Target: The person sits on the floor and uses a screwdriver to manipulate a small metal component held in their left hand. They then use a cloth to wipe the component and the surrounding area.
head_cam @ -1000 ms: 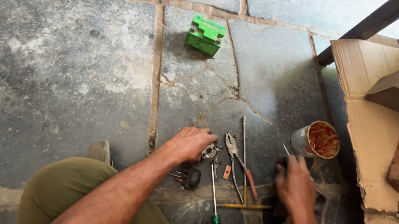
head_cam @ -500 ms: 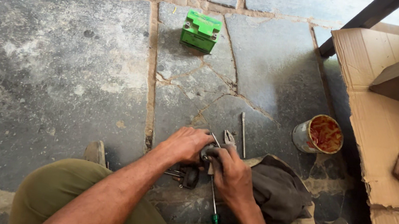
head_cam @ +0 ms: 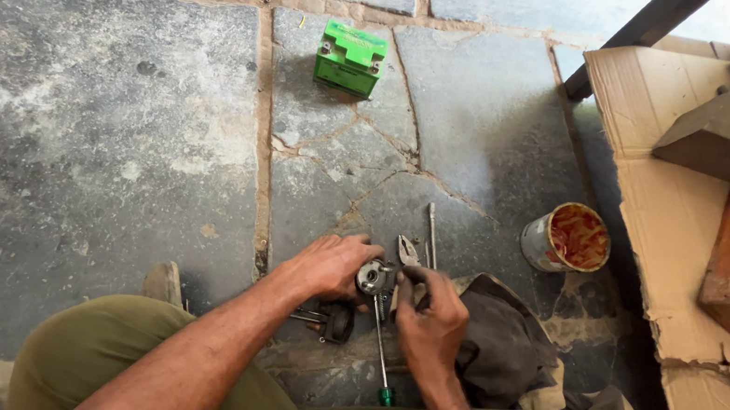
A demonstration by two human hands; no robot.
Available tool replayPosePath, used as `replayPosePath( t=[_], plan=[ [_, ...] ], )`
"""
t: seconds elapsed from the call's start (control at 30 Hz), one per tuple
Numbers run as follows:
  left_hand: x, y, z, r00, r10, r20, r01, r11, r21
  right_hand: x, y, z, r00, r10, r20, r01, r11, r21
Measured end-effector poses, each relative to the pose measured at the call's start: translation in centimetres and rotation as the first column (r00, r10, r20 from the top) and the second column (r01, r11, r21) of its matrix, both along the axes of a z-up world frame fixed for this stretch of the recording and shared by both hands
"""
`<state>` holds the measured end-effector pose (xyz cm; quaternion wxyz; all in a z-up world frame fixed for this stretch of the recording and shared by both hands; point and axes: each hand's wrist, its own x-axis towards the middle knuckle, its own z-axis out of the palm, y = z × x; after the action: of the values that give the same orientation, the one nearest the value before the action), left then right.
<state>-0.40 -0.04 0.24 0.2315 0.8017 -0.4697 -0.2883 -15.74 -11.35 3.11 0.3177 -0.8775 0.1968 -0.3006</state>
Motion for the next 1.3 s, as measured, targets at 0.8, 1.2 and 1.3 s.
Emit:
replayPosePath(
  t=[0.8,1.2,1.3],
  plan=[
    [-0.7,-0.1,-0.7,0.998,0.047,-0.036,-0.044,0.996,0.08,-0.8,0.3,-0.3,0.953,0.069,-0.295,-0.101,0.991,-0.092],
    [-0.4,0.4,-0.8,0.996,0.06,0.067,-0.053,0.993,-0.109,-0.8,0.6,-0.1,0.917,0.15,-0.37,-0.243,0.945,-0.218],
    [-0.5,0.2,-1.1,0.997,0.059,0.047,-0.057,0.997,-0.054,-1.3,0.3,0.0,0.878,0.142,-0.457,-0.26,0.943,-0.207]
  ],
)
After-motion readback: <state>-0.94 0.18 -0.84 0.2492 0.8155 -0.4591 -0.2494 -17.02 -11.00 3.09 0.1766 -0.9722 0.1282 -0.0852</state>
